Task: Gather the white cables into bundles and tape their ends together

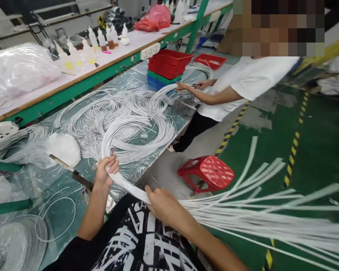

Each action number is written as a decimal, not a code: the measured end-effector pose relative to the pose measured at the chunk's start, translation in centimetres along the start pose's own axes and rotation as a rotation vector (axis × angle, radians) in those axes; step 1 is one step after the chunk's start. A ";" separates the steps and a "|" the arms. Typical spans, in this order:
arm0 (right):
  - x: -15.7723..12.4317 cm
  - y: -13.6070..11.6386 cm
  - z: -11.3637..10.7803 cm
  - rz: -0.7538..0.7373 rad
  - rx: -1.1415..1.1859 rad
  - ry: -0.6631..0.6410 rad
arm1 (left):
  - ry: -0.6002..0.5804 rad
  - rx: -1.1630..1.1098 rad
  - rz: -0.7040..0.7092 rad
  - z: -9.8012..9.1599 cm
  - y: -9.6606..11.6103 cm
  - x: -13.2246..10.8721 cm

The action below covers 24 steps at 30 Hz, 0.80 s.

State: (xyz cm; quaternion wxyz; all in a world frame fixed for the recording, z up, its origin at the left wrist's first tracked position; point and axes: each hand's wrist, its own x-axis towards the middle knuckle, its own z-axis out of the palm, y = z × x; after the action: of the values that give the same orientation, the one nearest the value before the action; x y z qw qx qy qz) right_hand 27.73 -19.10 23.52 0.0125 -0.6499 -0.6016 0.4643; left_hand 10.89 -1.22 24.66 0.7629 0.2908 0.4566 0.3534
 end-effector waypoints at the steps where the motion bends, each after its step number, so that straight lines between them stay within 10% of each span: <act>1: -0.1 0.5 -0.5 -0.047 0.078 -0.037 | -0.052 -0.034 -0.029 -0.3 -0.3 0.4; 11: 5.0 1.8 3.5 -0.229 1.512 -0.619 | -0.200 -0.173 -0.115 0.3 -3.4 1.8; 17: 4.0 0.1 4.9 -0.162 1.435 -0.408 | -0.128 -0.164 -0.125 0.4 -4.4 1.9; 24: 2.7 -1.6 4.0 -0.040 0.768 -0.150 | 0.196 0.424 -0.002 -3.9 -4.1 -0.5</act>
State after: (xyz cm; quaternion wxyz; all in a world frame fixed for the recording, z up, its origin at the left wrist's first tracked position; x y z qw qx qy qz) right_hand 23.65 -18.68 20.59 0.2197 -0.5506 -0.3959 0.7013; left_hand 8.33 -3.58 20.14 0.6372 0.4084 0.5928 0.2753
